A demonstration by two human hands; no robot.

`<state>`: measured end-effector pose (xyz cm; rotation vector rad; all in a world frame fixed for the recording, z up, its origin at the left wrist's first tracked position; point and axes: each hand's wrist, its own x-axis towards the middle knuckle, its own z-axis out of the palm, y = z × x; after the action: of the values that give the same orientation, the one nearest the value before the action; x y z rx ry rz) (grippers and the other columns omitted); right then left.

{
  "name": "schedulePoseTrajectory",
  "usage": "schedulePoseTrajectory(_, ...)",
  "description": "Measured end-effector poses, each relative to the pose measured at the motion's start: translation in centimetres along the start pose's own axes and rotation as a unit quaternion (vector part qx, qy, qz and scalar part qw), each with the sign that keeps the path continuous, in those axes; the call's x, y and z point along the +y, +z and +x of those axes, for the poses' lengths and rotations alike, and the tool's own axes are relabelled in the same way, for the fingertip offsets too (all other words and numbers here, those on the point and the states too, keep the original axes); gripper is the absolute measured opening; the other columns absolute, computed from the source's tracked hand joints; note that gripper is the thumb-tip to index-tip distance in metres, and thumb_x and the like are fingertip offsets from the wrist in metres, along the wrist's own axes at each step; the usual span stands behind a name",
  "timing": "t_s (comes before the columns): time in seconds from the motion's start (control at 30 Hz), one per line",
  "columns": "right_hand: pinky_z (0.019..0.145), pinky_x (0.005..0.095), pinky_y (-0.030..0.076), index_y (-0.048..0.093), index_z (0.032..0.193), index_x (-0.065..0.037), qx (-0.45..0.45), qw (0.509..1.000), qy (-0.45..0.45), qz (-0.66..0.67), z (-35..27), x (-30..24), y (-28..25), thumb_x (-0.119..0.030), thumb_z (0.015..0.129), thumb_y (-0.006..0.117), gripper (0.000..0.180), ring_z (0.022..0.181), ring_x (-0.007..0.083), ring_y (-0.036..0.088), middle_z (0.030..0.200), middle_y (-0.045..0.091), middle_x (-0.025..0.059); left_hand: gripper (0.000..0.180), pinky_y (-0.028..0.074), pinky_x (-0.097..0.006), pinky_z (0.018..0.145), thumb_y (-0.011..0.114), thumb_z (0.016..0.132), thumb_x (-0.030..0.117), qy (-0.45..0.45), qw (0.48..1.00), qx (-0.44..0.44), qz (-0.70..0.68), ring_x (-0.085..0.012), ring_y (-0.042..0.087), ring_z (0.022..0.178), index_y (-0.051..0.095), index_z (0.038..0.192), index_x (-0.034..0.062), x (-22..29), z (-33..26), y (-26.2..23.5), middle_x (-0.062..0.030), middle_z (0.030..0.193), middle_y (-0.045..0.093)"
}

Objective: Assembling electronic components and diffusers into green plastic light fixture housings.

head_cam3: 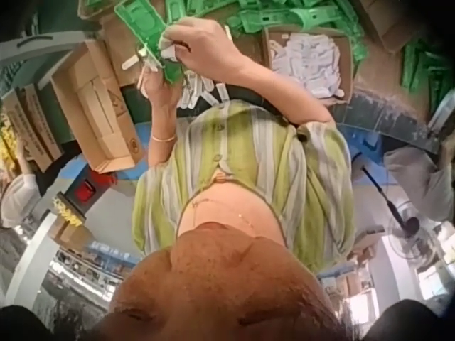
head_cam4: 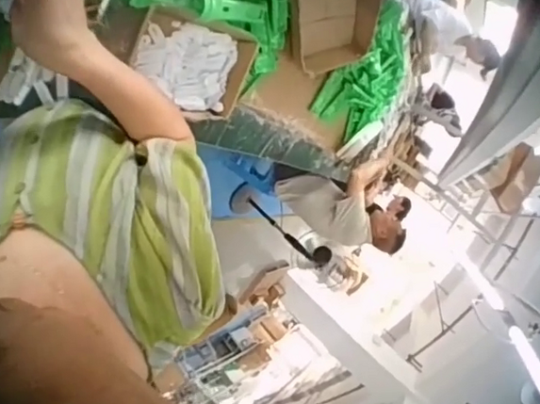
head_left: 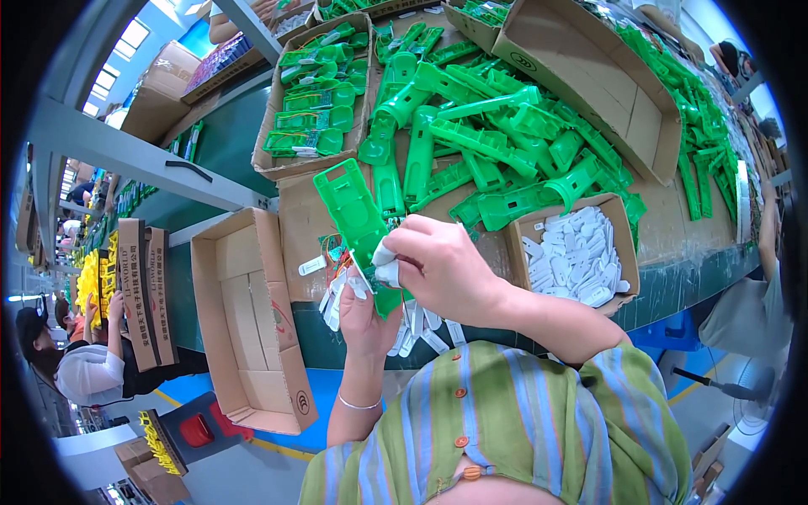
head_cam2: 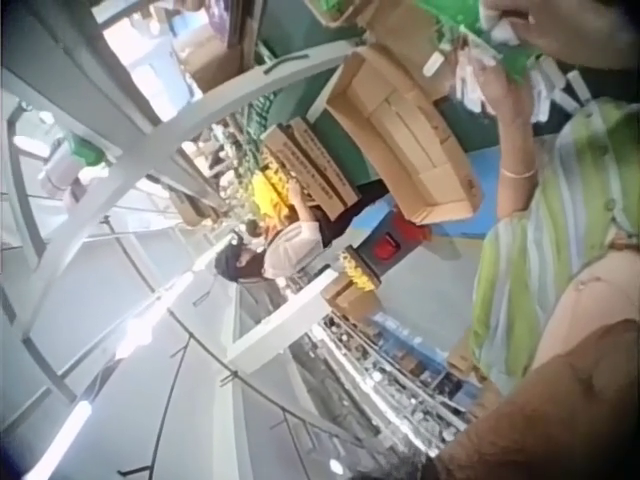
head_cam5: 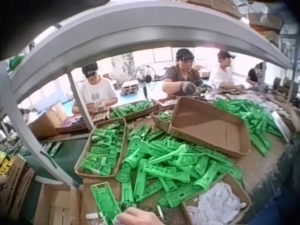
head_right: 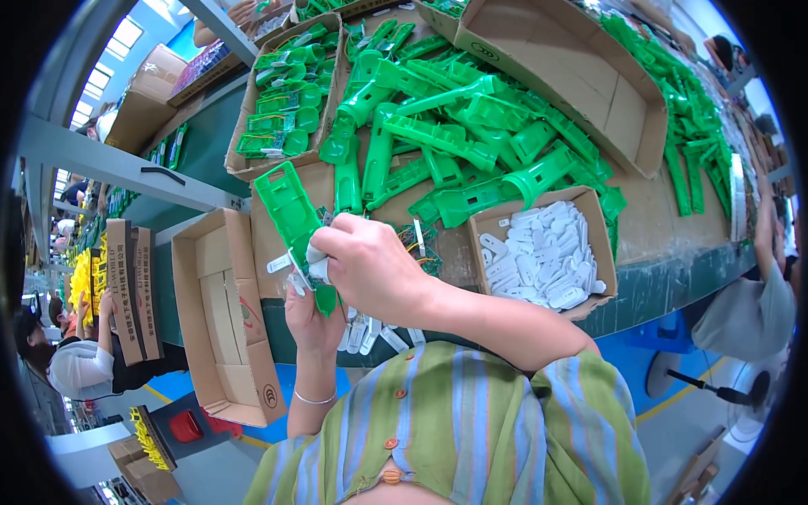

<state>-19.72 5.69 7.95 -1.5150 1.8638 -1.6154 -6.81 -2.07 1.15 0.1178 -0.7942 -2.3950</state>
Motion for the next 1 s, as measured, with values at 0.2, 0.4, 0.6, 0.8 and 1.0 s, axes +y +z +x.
schedulePoseTrajectory(0.2,0.057,0.0330,0.046,0.055,0.085,0.003,-0.033,0.979,-0.159,-0.124,-1.0,0.7,0.2,0.004,0.062,0.062,0.024,0.072,0.0242,0.054,0.082,0.049,0.0114,0.035,0.042,-0.036,0.091,0.043,0.091,0.018,-0.004,1.000,0.029,0.006,-0.0220,0.052,0.106,0.042,0.121,0.0003,0.2,-0.5,0.6,-0.0111,0.117,0.052)
schedulePoseTrajectory(0.4,0.058,0.0310,0.048,0.056,0.085,0.003,-0.022,0.968,-0.190,-0.161,-1.7,-0.5,0.2,0.000,0.062,0.061,0.023,0.074,0.0229,0.053,0.086,0.048,0.0109,0.033,0.044,-0.033,0.088,0.043,0.091,0.016,0.011,0.999,0.047,0.004,-0.0212,0.054,0.103,0.043,0.121,0.0008,0.2,-1.4,1.9,-0.0100,0.114,0.054)
schedulePoseTrajectory(0.6,0.061,0.0315,0.048,0.055,0.080,0.003,-0.061,0.942,-0.240,-0.228,-2.9,0.5,0.4,-0.005,0.059,0.060,0.023,0.078,0.0254,0.053,0.092,0.048,0.0136,0.041,0.043,-0.030,0.088,0.044,0.092,0.019,-0.003,0.986,0.086,0.146,-0.0181,0.053,0.103,0.038,0.126,-0.0028,0.5,-2.0,1.8,-0.0101,0.116,0.052)
schedulePoseTrajectory(0.8,0.065,0.0320,0.049,0.056,0.079,0.003,-0.040,0.934,-0.254,-0.249,-3.8,1.7,1.0,-0.004,0.059,0.060,0.022,0.078,0.0258,0.053,0.093,0.049,0.0138,0.043,0.041,-0.028,0.090,0.046,0.090,0.012,0.010,0.977,0.074,0.200,-0.0165,0.050,0.107,0.035,0.128,-0.0040,-0.4,-2.0,1.2,-0.0093,0.118,0.050)
schedulePoseTrajectory(1.0,0.077,0.0329,0.048,0.058,0.096,0.000,-0.001,0.990,-0.143,-0.004,-2.7,1.6,-1.8,0.001,0.062,0.068,0.036,0.092,0.0262,0.057,0.107,0.054,0.0138,0.032,0.050,-0.036,0.079,0.054,0.085,0.007,0.021,0.977,0.074,0.197,-0.0220,0.060,0.090,0.045,0.114,-0.0036,1.3,-1.1,3.1,-0.0139,0.103,0.057)
